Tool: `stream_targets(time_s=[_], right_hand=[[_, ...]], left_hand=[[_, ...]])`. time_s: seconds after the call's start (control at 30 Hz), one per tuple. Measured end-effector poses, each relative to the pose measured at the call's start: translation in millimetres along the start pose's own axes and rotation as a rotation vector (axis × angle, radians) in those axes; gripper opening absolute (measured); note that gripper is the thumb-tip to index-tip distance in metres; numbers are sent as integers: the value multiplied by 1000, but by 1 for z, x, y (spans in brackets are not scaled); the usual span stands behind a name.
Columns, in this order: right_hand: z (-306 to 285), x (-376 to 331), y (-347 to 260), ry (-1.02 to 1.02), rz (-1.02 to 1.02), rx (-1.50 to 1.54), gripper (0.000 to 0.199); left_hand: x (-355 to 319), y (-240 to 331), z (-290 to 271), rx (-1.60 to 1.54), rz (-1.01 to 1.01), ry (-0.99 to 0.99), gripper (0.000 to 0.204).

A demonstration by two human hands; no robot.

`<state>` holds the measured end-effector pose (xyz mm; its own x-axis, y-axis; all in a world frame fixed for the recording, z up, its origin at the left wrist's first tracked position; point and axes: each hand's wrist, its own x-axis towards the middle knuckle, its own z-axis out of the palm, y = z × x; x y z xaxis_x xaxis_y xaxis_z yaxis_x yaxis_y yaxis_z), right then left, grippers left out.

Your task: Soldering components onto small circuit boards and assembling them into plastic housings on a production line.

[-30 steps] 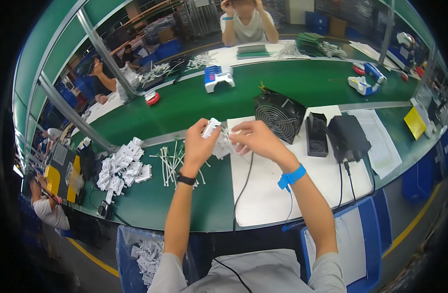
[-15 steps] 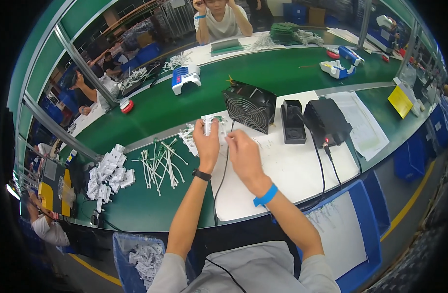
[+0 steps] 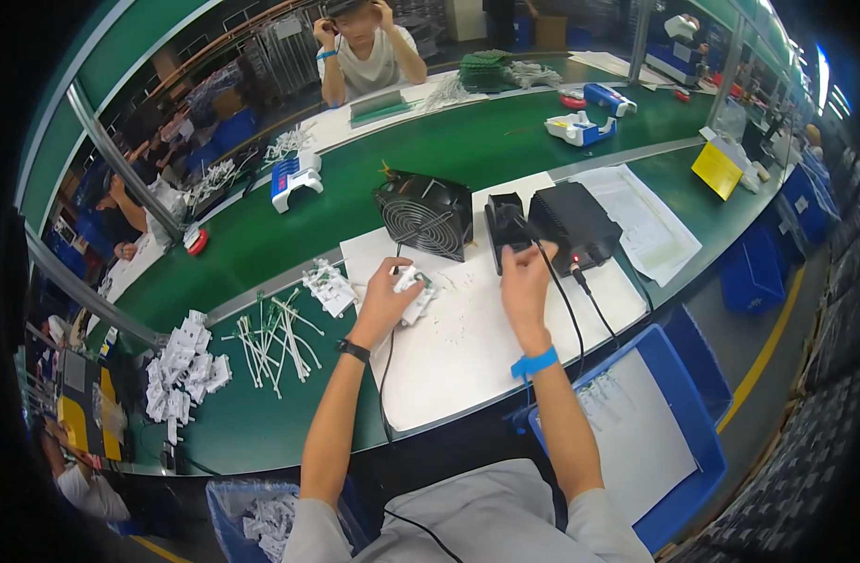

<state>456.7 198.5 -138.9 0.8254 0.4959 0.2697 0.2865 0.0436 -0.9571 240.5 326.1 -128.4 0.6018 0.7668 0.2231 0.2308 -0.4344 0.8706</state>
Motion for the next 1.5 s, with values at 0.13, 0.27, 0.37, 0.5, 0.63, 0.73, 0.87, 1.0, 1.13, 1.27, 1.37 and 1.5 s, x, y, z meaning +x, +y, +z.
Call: stream_targets(time_s=[0.13, 0.27, 0.37, 0.5, 0.63, 0.73, 0.87, 1.0, 1.13, 1.27, 1.37, 1.5], right_hand=[[4, 29, -43, 15, -128, 27, 26], [-7, 51, -33, -9, -332, -207, 18], [-5, 37, -42, 162, -381, -218, 11], [-30, 6, -59, 197, -322, 24, 16], [-45, -25, -65, 163, -299, 7, 14], [-36, -32, -60, 85, -342, 11, 8], [-20, -27, -32, -91, -418, 56, 9], [2, -25, -27, -102, -489, 56, 11], [13, -30, -14, -92, -482, 118, 12], [11, -27, -7, -149, -468, 71, 11], [13, -27, -1, -168, -423, 107, 11], [15, -26, 7, -178, -319, 182, 9]], left_hand=[[6, 3, 10, -5, -2, -57, 45], [12, 6, 11, 219, 137, -13, 40], [13, 5, 5, 401, 172, -9, 40], [8, 7, -1, 533, 242, -23, 54], [-21, 25, -2, 676, 291, 11, 63], [-30, 20, -5, 675, 289, -71, 62], [-24, 11, -18, 607, 405, -88, 58], [-16, 0, -28, 512, 427, -145, 53], [-18, -3, -27, 553, 456, -135, 49], [-18, -6, -27, 521, 492, -102, 46], [-15, -7, -28, 532, 500, -117, 47], [-13, -6, -30, 553, 500, -136, 48]])
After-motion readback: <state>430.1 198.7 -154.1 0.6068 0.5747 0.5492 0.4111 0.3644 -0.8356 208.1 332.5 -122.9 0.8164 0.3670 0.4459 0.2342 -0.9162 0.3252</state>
